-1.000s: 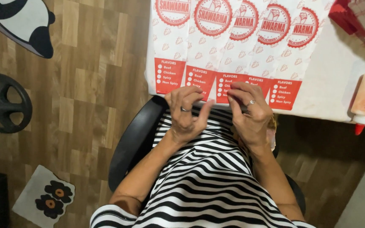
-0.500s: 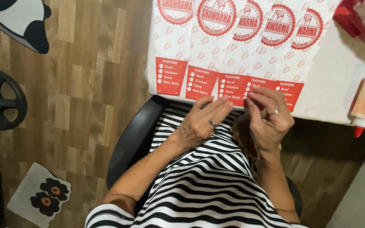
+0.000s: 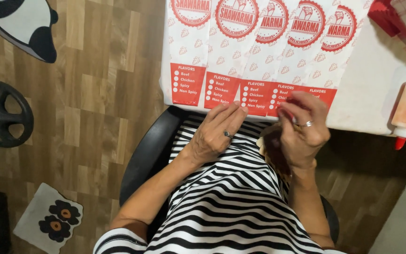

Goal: Applying glue to paper wrappers and folding them into shape.

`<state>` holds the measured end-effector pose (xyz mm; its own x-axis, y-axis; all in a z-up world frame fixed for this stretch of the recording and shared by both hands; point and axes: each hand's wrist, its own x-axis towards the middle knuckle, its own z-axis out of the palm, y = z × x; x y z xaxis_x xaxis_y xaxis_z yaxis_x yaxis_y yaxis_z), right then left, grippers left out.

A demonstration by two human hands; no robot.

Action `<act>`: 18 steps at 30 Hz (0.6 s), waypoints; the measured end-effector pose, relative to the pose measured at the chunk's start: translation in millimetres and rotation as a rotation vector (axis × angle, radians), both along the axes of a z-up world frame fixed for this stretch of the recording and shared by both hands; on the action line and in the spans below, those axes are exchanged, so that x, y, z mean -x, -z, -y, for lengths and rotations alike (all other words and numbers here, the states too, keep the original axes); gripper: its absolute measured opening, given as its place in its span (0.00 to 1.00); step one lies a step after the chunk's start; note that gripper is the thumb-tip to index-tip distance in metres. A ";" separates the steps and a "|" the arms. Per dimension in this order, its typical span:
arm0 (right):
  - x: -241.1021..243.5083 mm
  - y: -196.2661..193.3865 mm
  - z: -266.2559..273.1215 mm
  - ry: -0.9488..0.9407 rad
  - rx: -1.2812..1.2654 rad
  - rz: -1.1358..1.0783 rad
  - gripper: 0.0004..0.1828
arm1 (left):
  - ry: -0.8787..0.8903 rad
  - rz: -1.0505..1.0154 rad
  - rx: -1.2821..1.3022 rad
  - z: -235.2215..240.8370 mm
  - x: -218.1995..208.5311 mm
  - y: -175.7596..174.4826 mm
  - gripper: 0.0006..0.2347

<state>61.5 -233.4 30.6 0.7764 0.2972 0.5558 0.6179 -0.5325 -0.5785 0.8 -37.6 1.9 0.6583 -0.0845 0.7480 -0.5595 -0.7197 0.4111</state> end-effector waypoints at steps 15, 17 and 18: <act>4.1 -6.5 -76.7 -0.178 -0.116 -0.165 0.03 | -0.310 -0.069 0.120 -48.0 -4.1 -20.3 0.09; 3.6 -5.0 -80.7 -0.168 -0.098 -0.164 0.04 | -0.377 -0.092 0.060 -40.9 -1.9 -19.9 0.11; 3.2 -4.4 -82.1 -0.155 -0.081 -0.159 0.06 | -0.440 -0.112 0.000 -36.8 -0.9 -19.7 0.12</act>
